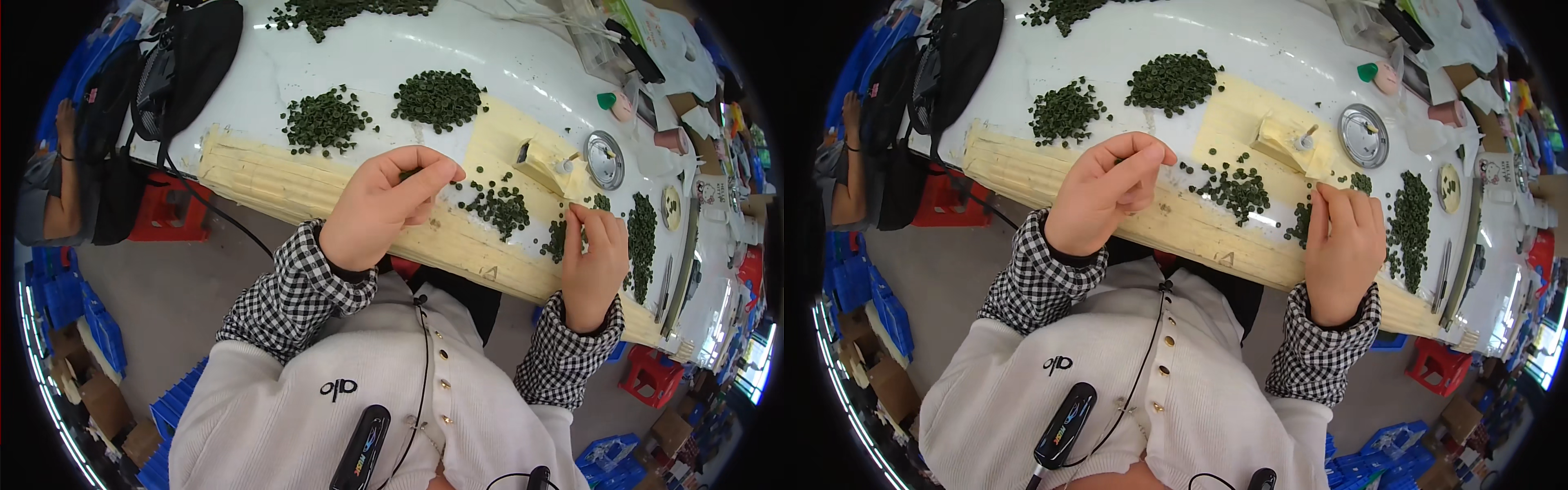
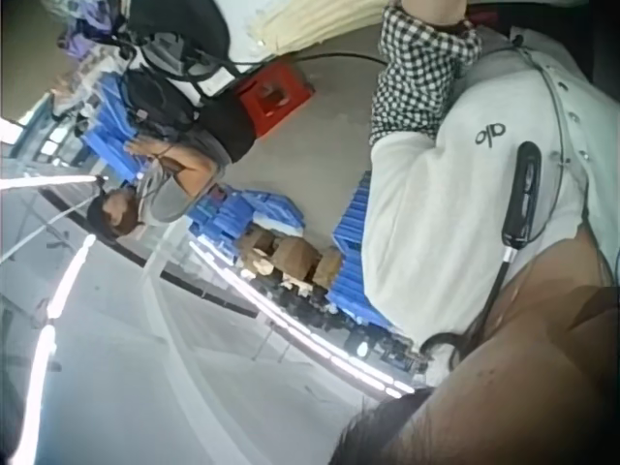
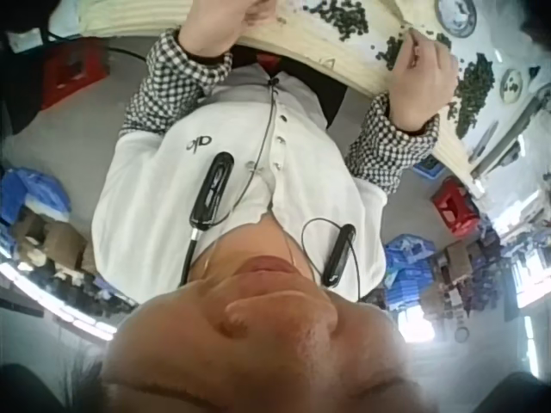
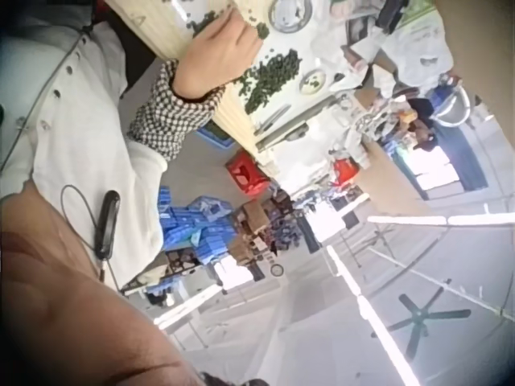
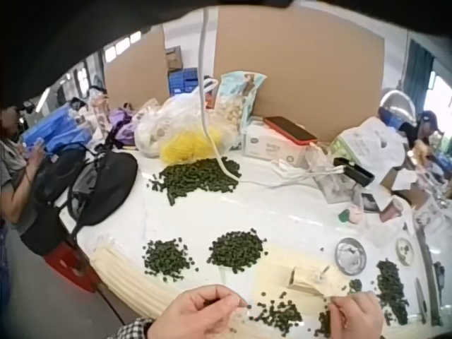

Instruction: The person is manually assembling or inspecting small green plastic toy components at a factory workbench.

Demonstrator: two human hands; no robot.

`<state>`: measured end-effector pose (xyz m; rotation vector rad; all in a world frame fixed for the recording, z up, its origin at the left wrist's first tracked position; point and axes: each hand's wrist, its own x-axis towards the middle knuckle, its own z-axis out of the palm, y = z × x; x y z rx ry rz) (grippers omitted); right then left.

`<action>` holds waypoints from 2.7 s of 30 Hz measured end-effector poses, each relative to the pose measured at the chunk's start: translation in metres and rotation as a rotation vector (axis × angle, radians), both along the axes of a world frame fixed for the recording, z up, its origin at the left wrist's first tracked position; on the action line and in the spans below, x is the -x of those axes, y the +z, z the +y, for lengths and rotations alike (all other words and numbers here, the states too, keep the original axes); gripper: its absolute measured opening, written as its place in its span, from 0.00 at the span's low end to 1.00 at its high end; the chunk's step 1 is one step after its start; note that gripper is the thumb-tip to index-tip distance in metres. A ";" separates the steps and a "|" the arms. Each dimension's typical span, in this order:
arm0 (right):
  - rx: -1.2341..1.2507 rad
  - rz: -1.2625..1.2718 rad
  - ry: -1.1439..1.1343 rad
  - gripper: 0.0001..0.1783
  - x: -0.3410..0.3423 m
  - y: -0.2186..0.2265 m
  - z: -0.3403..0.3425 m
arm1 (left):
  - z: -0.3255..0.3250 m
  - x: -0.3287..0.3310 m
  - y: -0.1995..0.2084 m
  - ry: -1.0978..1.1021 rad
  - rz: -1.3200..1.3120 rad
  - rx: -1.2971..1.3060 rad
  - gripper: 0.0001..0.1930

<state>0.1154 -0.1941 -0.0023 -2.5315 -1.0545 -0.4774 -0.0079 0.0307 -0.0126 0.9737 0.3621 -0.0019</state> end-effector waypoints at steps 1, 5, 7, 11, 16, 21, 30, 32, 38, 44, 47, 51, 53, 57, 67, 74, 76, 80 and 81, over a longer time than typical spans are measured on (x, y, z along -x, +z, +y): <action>0.052 -0.045 0.015 0.05 0.000 0.002 0.003 | 0.001 0.000 0.004 0.043 0.027 0.131 0.12; 0.303 -0.126 0.069 0.05 0.000 0.007 0.007 | 0.002 0.003 0.013 0.111 0.023 0.448 0.16; 0.395 -0.182 0.113 0.03 -0.001 0.010 0.009 | 0.001 0.004 0.010 0.113 -0.007 0.493 0.15; 0.501 -0.239 0.143 0.05 -0.004 0.009 0.014 | -0.005 0.004 0.013 0.187 0.042 0.497 0.13; 0.326 -0.147 0.157 0.06 -0.007 0.008 0.006 | -0.007 0.003 0.009 0.152 0.064 0.565 0.12; -0.163 0.295 0.144 0.08 0.007 0.024 0.000 | -0.004 0.007 -0.004 0.015 -0.088 0.576 0.12; -0.489 0.549 0.212 0.08 0.021 -0.003 0.012 | -0.016 0.000 0.006 0.046 0.017 0.544 0.11; -0.547 0.635 0.203 0.07 0.024 -0.003 0.016 | -0.015 0.003 0.000 0.020 -0.029 0.564 0.11; -0.621 0.762 0.169 0.06 0.032 -0.002 0.021 | -0.016 0.002 -0.003 -0.018 -0.029 0.558 0.11; -0.721 0.909 0.159 0.06 0.037 0.004 0.025 | -0.017 0.001 -0.003 -0.021 -0.013 0.535 0.13; -0.823 1.047 0.162 0.08 0.040 0.010 0.029 | -0.018 0.001 -0.004 -0.031 -0.025 0.522 0.14; -0.937 1.172 0.196 0.09 0.039 0.010 0.035 | -0.022 0.000 -0.002 -0.031 -0.001 0.492 0.14; -0.939 1.222 0.204 0.08 0.038 0.008 0.034 | -0.025 0.000 -0.001 -0.025 0.017 0.473 0.13; -0.953 1.320 0.203 0.07 0.038 0.010 0.038 | -0.027 0.000 -0.002 -0.010 0.018 0.446 0.12; -0.984 1.277 0.256 0.07 0.037 0.000 0.042 | -0.030 0.000 -0.004 0.005 -0.029 0.350 0.11; -0.985 1.353 0.277 0.07 0.039 0.003 0.046 | -0.030 -0.001 0.000 0.030 -0.024 0.312 0.10; -0.988 1.357 0.280 0.07 0.039 0.004 0.047 | -0.029 0.000 -0.004 0.027 -0.039 0.332 0.10; -1.005 1.331 0.277 0.07 0.040 0.001 0.049 | -0.030 0.000 -0.007 0.042 -0.051 0.300 0.10; -0.992 1.298 0.283 0.07 0.041 0.000 0.049 | -0.030 0.000 -0.007 0.036 -0.054 0.295 0.10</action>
